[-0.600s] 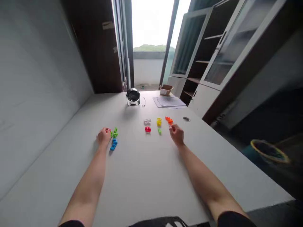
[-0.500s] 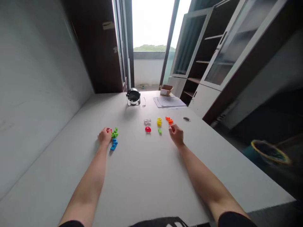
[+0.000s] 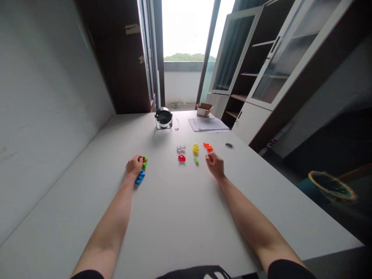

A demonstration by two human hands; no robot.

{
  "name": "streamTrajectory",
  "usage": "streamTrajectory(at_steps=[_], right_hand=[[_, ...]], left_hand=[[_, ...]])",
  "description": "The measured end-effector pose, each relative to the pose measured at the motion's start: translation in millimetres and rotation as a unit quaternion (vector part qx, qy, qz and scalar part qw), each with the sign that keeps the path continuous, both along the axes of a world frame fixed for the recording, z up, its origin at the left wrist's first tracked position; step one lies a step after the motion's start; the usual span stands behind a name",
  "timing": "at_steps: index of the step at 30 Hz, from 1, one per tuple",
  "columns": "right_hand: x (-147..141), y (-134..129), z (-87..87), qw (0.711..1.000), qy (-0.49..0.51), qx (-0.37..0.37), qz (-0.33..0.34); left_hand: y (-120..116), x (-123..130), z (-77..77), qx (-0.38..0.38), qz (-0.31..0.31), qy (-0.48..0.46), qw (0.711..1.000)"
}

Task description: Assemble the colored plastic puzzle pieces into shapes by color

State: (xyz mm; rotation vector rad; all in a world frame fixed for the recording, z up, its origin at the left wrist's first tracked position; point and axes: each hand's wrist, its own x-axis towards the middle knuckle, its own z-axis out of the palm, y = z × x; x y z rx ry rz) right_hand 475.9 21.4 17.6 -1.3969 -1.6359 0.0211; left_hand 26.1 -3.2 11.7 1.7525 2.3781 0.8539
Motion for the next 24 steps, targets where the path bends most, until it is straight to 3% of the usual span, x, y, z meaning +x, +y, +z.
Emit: streamTrajectory(at_steps=[5,16,24], right_hand=[[-0.4,-0.2,-0.2,1.000,0.005,-0.004,0.002],[0.2,0.7,-1.6,1.000,0.006,-0.009,0.002],[0.0,0.5,-2.0,1.000,0.008,-0.014,0.006]], left_hand=[[-1.0,0.9,2.7,0.006,-0.013,0.009,1.000],[-3.5,-0.6,5.2,0.038,0.048,0.021,0.998],[-4.2,2.8,5.2,-0.006,0.056,0.033,0.998]])
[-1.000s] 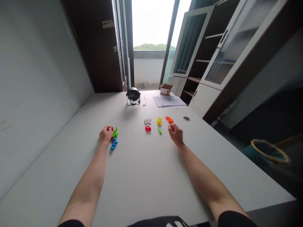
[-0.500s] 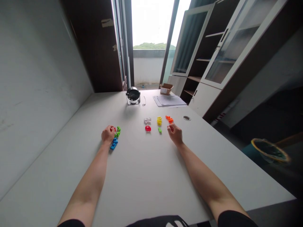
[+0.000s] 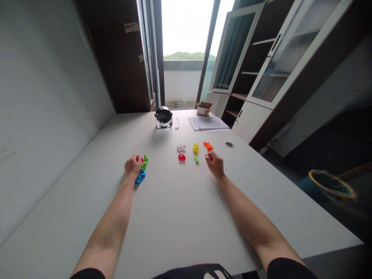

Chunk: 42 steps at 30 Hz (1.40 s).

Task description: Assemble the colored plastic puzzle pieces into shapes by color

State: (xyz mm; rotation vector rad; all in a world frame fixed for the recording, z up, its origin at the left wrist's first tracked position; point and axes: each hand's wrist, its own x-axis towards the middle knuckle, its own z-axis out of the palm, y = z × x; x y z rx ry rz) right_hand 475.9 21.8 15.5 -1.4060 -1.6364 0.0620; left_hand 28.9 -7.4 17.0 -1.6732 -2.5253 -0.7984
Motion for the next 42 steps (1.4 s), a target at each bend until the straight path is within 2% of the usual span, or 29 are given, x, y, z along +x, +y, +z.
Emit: streamTrajectory(at_steps=[7,13,15,18,22,26,30,35,39,42], right_hand=[[-1.4,-2.0,2.2,1.000,0.005,-0.001,0.002],[-2.3,-3.9,4.6,1.000,0.005,-0.006,-0.002],[-4.2,-4.7,7.1,1.000,0.002,-0.005,0.002],[-13.2,-8.6,16.9,1.000,0.012,-0.001,0.017],[-38.0,-22.6,38.5,0.996,0.054,0.014,0.067],[-64.9,-42.4,51.6,0.988,0.083,0.005,0.133],[-81.7,-56.4,44.9,0.981,0.094,-0.017,0.169],[-94.7,-65.5,24.2,0.967,0.062,-0.061,0.239],[-101.7,-67.3,11.8,0.957,0.036,-0.078,0.277],[-103.7,-64.5,4.7,0.954,0.008,-0.075,0.291]], left_hand=[[-3.0,2.4,6.0,0.015,-0.001,-0.034,0.999],[-8.1,10.3,24.1,0.076,0.010,-0.081,0.994],[-10.7,22.9,30.7,0.091,-0.023,-0.081,0.992],[-14.9,48.5,36.2,0.074,-0.126,-0.078,0.986],[-19.9,77.9,33.8,0.033,-0.228,-0.048,0.972],[-24.0,89.2,29.3,0.018,-0.263,-0.022,0.964],[-28.4,93.4,33.4,0.046,-0.279,-0.031,0.959],[-35.1,113.2,37.0,0.084,-0.314,-0.133,0.936],[-38.8,137.7,22.2,0.067,-0.314,-0.332,0.887],[-41.7,151.0,10.3,0.040,-0.327,-0.421,0.845]])
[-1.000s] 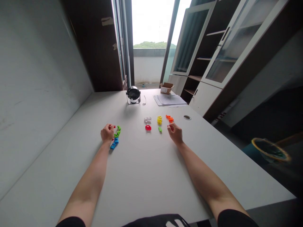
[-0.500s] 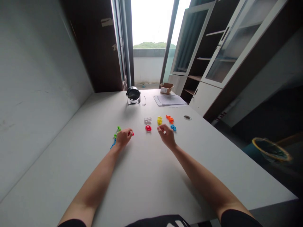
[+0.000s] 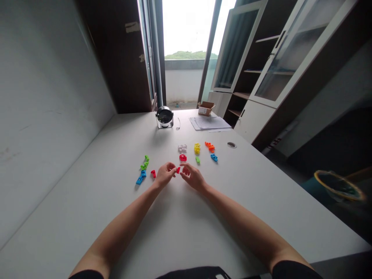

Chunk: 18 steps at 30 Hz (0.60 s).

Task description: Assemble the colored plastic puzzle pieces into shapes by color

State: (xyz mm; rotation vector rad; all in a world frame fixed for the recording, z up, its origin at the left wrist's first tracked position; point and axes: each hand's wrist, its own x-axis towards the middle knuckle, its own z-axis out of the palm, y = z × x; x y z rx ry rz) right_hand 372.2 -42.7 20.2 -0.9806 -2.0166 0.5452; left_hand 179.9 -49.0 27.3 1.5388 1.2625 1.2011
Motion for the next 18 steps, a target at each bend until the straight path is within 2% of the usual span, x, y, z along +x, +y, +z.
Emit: streamTrajectory(at_steps=[5,11,18], right_hand=[[1.6,4.6,-4.3,1.000,-0.011,0.016,0.011],[4.2,4.2,0.5,0.999,-0.012,0.034,0.022],[4.2,5.4,-3.0,1.000,0.005,0.015,-0.012]], left_hand=[[-3.9,6.2,-1.0,-0.032,-0.050,-0.062,0.996],[-1.4,4.4,-0.3,-0.035,-0.038,-0.060,0.997],[-1.6,-1.0,-3.1,-0.005,-0.044,-0.055,0.998]])
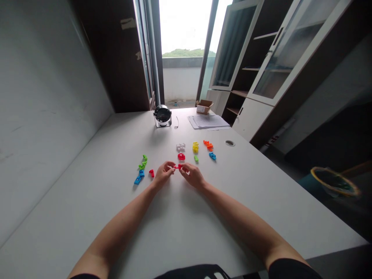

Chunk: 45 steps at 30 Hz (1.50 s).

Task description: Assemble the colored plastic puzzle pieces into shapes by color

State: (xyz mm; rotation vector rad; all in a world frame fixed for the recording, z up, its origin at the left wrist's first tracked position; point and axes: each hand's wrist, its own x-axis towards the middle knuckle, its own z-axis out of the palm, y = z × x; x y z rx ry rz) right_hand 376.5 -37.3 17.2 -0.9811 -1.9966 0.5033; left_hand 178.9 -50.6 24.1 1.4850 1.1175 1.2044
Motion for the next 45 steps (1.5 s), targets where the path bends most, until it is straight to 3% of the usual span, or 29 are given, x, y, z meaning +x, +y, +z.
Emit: streamTrajectory(at_steps=[6,18,31,45], right_hand=[[-0.4,1.6,-1.5,1.000,0.014,-0.026,0.001],[1.6,2.4,1.5,0.999,0.002,-0.051,-0.003],[1.7,1.8,2.2,0.999,0.001,-0.039,0.009],[1.3,0.4,0.6,1.000,0.005,-0.023,0.020]], left_hand=[[-1.3,0.2,-2.1,0.023,-0.018,-0.003,1.000],[2.2,2.7,-9.5,0.044,0.007,0.014,0.999],[3.6,2.3,-13.2,0.037,-0.010,-0.011,0.999],[3.2,0.7,-11.8,0.028,-0.011,0.022,0.999]])
